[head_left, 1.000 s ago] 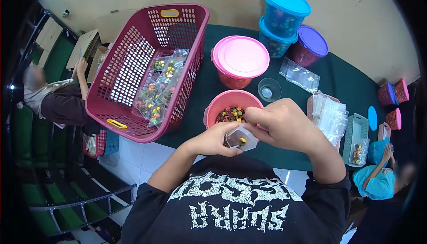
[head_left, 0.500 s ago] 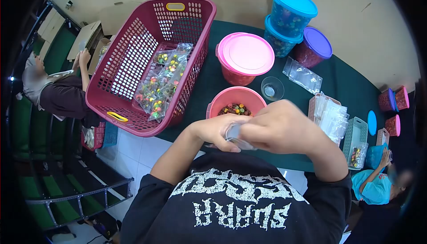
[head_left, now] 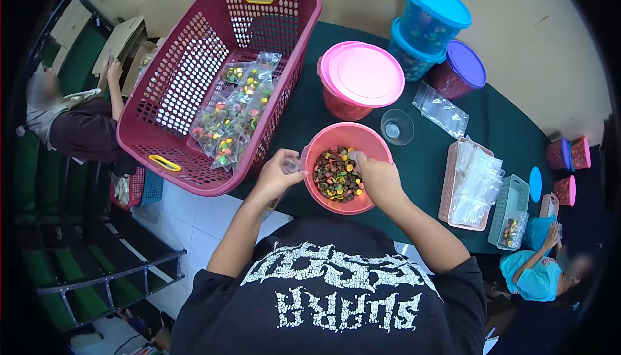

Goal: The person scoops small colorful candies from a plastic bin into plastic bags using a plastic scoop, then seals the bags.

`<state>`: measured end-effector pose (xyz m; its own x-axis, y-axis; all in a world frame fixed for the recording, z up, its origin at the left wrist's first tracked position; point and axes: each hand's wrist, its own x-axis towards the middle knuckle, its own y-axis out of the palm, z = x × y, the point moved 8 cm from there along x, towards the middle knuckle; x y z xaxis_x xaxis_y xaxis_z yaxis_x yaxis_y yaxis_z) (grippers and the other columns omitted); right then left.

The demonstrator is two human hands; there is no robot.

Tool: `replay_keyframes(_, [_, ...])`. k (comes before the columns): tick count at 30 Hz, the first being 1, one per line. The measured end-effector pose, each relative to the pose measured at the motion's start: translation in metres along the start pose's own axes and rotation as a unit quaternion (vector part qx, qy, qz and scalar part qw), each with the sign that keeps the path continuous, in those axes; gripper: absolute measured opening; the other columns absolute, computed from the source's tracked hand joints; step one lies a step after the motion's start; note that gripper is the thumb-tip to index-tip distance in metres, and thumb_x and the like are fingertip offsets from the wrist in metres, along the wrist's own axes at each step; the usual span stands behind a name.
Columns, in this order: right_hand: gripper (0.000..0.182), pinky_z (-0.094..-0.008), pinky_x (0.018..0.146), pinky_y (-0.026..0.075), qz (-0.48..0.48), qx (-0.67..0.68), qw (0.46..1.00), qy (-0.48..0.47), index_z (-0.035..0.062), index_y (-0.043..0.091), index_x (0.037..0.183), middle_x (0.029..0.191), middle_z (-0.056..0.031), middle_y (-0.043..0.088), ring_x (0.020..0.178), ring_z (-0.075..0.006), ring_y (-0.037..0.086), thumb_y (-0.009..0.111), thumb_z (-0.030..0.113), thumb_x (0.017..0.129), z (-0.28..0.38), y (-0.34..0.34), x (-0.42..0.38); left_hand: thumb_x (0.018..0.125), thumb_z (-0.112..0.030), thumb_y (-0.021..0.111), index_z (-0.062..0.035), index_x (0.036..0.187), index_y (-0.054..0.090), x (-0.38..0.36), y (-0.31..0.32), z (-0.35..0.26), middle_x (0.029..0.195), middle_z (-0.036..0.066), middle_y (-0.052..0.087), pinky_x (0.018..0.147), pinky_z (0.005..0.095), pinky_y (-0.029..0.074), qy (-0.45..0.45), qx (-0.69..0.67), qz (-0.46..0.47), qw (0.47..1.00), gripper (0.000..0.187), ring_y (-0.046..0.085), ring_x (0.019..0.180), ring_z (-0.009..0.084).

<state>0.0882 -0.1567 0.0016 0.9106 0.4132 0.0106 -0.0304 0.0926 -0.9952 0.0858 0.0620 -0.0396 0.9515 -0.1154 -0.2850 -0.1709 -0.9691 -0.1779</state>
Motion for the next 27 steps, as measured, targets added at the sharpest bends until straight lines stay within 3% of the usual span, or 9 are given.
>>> replay_keyframes(3, [0.016, -0.0409, 0.051, 0.05, 0.035, 0.011, 0.999, 0.028, 0.0067, 0.056, 0.098, 0.069, -0.0132, 0.064, 0.061, -0.0294, 0.065, 0.057, 0.014, 0.083, -0.009, 0.04, 0.006, 0.071, -0.021, 0.079, 0.0001, 0.116, 0.052, 0.006, 0.0, 0.004, 0.1, 0.011, 0.064, 0.08, 0.0302, 0.049, -0.025, -0.019, -0.045, 0.998, 0.056, 0.061, 0.091, 0.0156])
replay_keyframes(7, [0.018, -0.042, 0.052, 0.05, 0.074, 0.092, 0.992, 0.034, 0.0056, 0.057, 0.101, 0.07, -0.0156, 0.064, 0.063, -0.0305, 0.066, 0.057, 0.015, 0.085, -0.01, 0.05, -0.003, 0.073, -0.02, 0.078, 0.0004, 0.117, 0.051, 0.007, -0.003, 0.006, 0.104, 0.012, 0.063, 0.08, 0.0311, 0.049, -0.013, 0.042, -0.064, 0.997, 0.055, 0.061, 0.093, 0.0158])
replay_keyframes(10, [0.016, -0.0429, 0.057, 0.051, 0.151, 0.141, 0.978, -0.026, 0.0014, 0.059, 0.097, 0.079, -0.0185, 0.067, 0.063, -0.0353, 0.064, 0.056, 0.009, 0.083, 0.005, 0.05, -0.011, 0.078, -0.014, 0.073, -0.0007, 0.118, 0.048, 0.001, 0.02, 0.007, 0.109, 0.009, 0.059, 0.085, 0.0299, 0.047, -0.04, -0.098, 0.033, 0.994, 0.048, 0.059, 0.097, 0.0147])
replay_keyframes(13, [0.013, -0.0417, 0.058, 0.051, 0.141, 0.275, 0.951, -0.003, 0.0012, 0.059, 0.093, 0.076, -0.0178, 0.066, 0.061, -0.0304, 0.065, 0.059, 0.008, 0.083, 0.006, 0.041, -0.013, 0.079, -0.012, 0.073, -0.0016, 0.119, 0.047, -0.002, 0.025, -0.002, 0.112, 0.01, 0.058, 0.086, 0.0302, 0.046, -0.026, -0.077, 0.041, 0.996, 0.049, 0.059, 0.098, 0.0149])
replay_keyframes(15, [0.008, -0.0362, 0.053, 0.051, 0.203, 0.438, 0.866, 0.129, 0.0009, 0.056, 0.091, 0.073, -0.0141, 0.065, 0.058, -0.0219, 0.065, 0.059, 0.006, 0.086, -0.006, 0.046, -0.016, 0.079, -0.012, 0.073, -0.0014, 0.119, 0.047, -0.003, 0.027, -0.005, 0.112, 0.01, 0.058, 0.086, 0.0305, 0.046, -0.022, -0.076, 0.048, 0.996, 0.049, 0.059, 0.098, 0.0151])
replay_keyframes(16, [0.008, -0.0362, 0.053, 0.051, 0.203, 0.439, 0.866, 0.13, 0.0009, 0.056, 0.091, 0.073, -0.0141, 0.065, 0.058, -0.0219, 0.065, 0.059, 0.006, 0.086, -0.008, 0.046, -0.016, 0.079, -0.012, 0.073, -0.0013, 0.12, 0.047, -0.004, 0.028, -0.006, 0.113, 0.011, 0.058, 0.086, 0.0308, 0.047, -0.019, -0.075, 0.057, 0.995, 0.05, 0.059, 0.098, 0.0154])
replay_keyframes(19, [0.007, -0.0239, 0.041, 0.047, 0.16, 0.553, 0.797, 0.184, 0.0004, 0.05, 0.093, 0.073, -0.0094, 0.06, 0.055, -0.0129, 0.062, 0.055, 0.005, 0.091, -0.022, 0.043, -0.02, 0.078, -0.013, 0.075, -0.0011, 0.121, 0.046, -0.005, 0.028, -0.009, 0.113, 0.012, 0.057, 0.085, 0.0314, 0.047, 0.004, -0.052, 0.057, 0.997, 0.053, 0.058, 0.098, 0.0161])
replay_keyframes(24, [0.009, -0.0239, 0.038, 0.045, 0.106, 0.614, 0.754, 0.209, 0.0021, 0.047, 0.094, 0.069, -0.007, 0.057, 0.051, -0.0114, 0.059, 0.054, 0.007, 0.093, -0.038, 0.037, -0.027, 0.077, -0.015, 0.075, -0.0012, 0.121, 0.046, -0.009, 0.028, -0.011, 0.114, 0.012, 0.057, 0.086, 0.0319, 0.047, -0.007, -0.046, 0.052, 0.998, 0.054, 0.058, 0.099, 0.0166])
replay_keyframes(27, [0.01, -0.0215, 0.037, 0.041, 0.007, 0.623, 0.744, 0.242, 0.005, 0.046, 0.092, 0.064, -0.0042, 0.055, 0.047, -0.0088, 0.055, 0.055, 0.011, 0.093, -0.057, 0.02, -0.032, 0.077, -0.016, 0.075, -0.0013, 0.12, 0.047, -0.009, 0.026, -0.008, 0.114, 0.012, 0.057, 0.086, 0.0321, 0.047, -0.012, -0.043, 0.045, 0.998, 0.054, 0.058, 0.1, 0.0166])
